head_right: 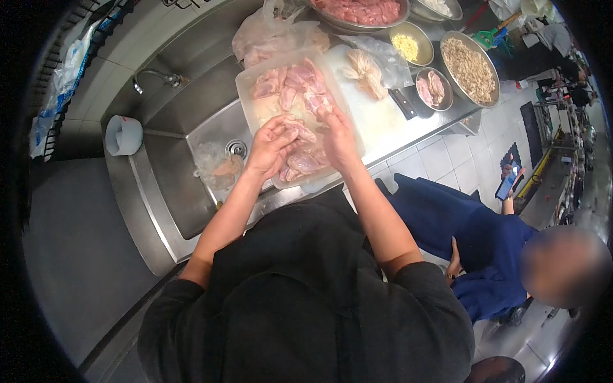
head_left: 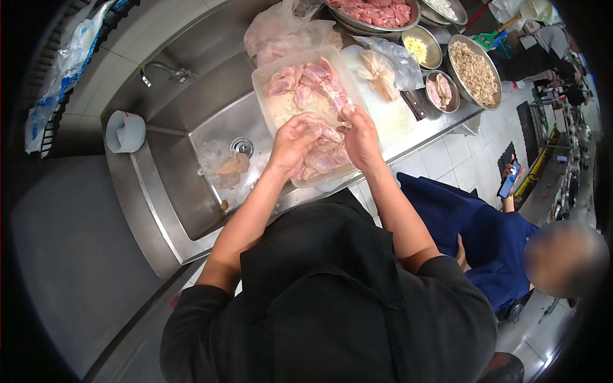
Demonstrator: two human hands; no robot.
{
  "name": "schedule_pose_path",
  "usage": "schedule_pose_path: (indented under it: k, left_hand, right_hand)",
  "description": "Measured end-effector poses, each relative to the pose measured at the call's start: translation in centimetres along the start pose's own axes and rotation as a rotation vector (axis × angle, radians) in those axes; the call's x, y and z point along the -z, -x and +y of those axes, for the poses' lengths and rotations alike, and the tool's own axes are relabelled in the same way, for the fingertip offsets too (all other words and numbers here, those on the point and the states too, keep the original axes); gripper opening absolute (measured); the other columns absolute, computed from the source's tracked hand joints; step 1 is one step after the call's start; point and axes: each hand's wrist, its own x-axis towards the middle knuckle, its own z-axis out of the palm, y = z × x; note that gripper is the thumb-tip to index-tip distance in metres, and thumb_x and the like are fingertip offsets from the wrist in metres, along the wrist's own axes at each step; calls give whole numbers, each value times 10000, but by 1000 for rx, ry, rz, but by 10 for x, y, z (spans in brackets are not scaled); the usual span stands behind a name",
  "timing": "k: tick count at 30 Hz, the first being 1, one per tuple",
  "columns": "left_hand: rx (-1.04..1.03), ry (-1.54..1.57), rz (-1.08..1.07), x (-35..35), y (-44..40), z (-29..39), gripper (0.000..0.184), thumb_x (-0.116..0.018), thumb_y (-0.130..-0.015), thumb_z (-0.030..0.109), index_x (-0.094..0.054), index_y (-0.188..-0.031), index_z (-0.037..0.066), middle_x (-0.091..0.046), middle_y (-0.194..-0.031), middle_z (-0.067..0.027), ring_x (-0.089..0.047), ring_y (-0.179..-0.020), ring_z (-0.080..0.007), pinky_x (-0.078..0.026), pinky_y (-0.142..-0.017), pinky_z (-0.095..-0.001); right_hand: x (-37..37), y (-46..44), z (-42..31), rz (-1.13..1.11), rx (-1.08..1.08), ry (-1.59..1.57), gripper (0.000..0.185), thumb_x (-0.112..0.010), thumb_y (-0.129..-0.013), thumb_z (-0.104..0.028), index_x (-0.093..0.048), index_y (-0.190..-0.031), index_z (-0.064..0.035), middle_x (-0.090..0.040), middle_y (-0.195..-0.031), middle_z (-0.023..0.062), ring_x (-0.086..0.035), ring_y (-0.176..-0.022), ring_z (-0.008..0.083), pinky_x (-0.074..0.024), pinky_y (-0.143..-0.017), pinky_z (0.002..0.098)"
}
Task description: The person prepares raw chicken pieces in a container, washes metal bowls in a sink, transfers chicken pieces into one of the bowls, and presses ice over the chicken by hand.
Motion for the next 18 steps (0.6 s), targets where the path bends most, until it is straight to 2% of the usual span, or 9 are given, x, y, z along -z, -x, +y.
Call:
schedule_pose_path:
  k: [2,6,8,9,11,12,14,18]
  left_hand:
    - [-207,-154,-3,-1,4,8,325,-615,-936,-82,-584,-1242,19,-655,-1186,-106,-664,-1079,-179,-560,-950,-334]
    - [-325,-323,-51,5,9,24,309,-628,-911,-104,-591,-1193,19,-651,-1202,-114,-644,-1145,-200,-533,-1000,-351]
    - [-440,-318,-116,13,9,24,251,-645,-884,-120,-581,-1078,27,-647,-1218,-122,-627,-1179,-212,-518,-1021,-357]
    - [-441,-318,-117,15,9,26,251,-645,-884,-120,-581,-1078,27,-647,-1218,-122,-627,-1179,-212,-518,-1021,-357]
    - [-479,-333,-185,20,11,28,247,-633,-861,-152,-547,-983,45,-640,-1239,-147,-598,-1229,-238,-499,-1044,-379]
    - [-477,-334,-183,19,11,28,247,-633,-861,-152,-547,-983,45,-640,-1239,-147,-598,-1229,-238,-499,-1044,-379]
    - [-529,-319,-210,17,11,27,241,-629,-870,-147,-531,-952,57,-649,-1187,-134,-618,-1193,-238,-524,-1024,-390]
    - [-403,-126,-59,11,12,22,192,-614,-905,-106,-542,-953,65,-655,-1130,-125,-643,-1156,-246,-562,-975,-391]
  right_hand:
    - [4,1,-11,-21,17,184,246,-640,-971,-178,-636,-1193,-72,-672,-1068,8,-607,-953,102,-464,-800,274]
    - [4,7,-24,-27,124,407,269,-665,-948,-145,-626,-1198,-53,-689,-1038,18,-624,-941,110,-479,-785,293]
    - [7,9,-28,-59,113,341,263,-700,-909,-103,-627,-1156,-48,-689,-1069,37,-634,-920,133,-495,-776,295]
    - [7,10,-31,-60,115,341,263,-700,-909,-103,-627,-1156,-48,-689,-1069,37,-634,-920,133,-495,-776,295]
    - [8,10,-37,-112,-5,161,228,-634,-957,-147,-616,-1152,-29,-690,-1009,92,-657,-871,198,-506,-762,321]
    - [8,11,-40,-111,-7,159,228,-634,-957,-147,-616,-1152,-29,-690,-1009,92,-657,-871,198,-506,-762,321]
    - [10,11,-44,-167,-198,-108,202,-584,-972,-187,-615,-1100,-34,-679,-972,133,-650,-837,251,-506,-750,340]
    - [6,13,-40,-191,-328,-254,218,-563,-962,-218,-614,-1069,-35,-669,-950,153,-635,-824,270,-505,-737,369]
